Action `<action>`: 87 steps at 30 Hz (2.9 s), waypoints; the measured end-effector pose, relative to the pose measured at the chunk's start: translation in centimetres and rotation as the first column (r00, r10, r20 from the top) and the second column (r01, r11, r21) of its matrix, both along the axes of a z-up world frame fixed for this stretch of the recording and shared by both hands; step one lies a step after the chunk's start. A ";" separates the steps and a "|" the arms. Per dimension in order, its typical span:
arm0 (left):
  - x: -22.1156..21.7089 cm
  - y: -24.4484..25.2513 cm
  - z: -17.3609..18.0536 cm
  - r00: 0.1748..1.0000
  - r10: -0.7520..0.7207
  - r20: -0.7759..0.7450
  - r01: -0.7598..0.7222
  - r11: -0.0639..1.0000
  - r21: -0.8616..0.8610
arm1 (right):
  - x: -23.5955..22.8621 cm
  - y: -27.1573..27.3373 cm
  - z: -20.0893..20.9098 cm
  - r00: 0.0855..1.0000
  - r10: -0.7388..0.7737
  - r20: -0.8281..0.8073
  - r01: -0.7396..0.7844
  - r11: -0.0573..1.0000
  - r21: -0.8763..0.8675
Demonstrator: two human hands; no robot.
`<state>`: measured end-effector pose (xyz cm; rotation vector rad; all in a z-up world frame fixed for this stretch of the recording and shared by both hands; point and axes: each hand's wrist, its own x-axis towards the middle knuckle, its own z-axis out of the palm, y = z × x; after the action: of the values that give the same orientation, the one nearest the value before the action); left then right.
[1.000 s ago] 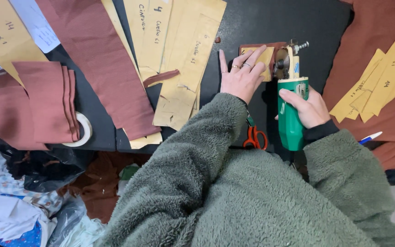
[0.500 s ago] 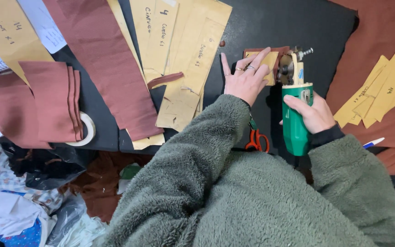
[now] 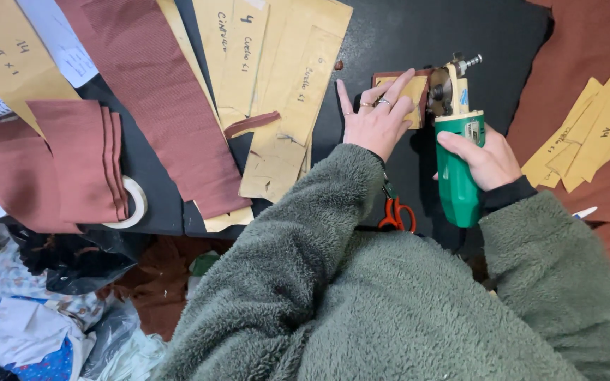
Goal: The person uses a rotary cutter and scissors to cut pieces of brown fabric. They place paper templates on the fabric, trace the outlines with a pen, and then cut along the lines. The person also trims the edges of the cut fabric pieces with scissors.
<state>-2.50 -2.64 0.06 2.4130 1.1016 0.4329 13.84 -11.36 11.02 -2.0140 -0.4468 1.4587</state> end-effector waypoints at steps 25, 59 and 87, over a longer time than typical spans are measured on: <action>-0.2 0.3 0.3 1.000 -0.018 0.013 0.018 0.999 0.043 | 1.5 2.5 -0.6 1.000 0.019 0.022 -0.019 0.999 0.041; -13.6 -6.4 8.8 0.730 0.324 0.602 0.115 0.810 -0.575 | -1.9 -10.7 -2.8 0.085 0.090 0.992 -0.161 0.984 -0.075; -29.3 -6.3 10.1 0.814 0.481 0.325 -0.542 0.830 0.131 | -4.2 -13.6 -10.9 0.551 0.566 0.613 -0.683 0.729 -0.058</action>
<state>-31.83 -8.95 10.18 2.0979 1.6429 1.0916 9.62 -24.92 0.10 -2.2292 -1.6802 1.0031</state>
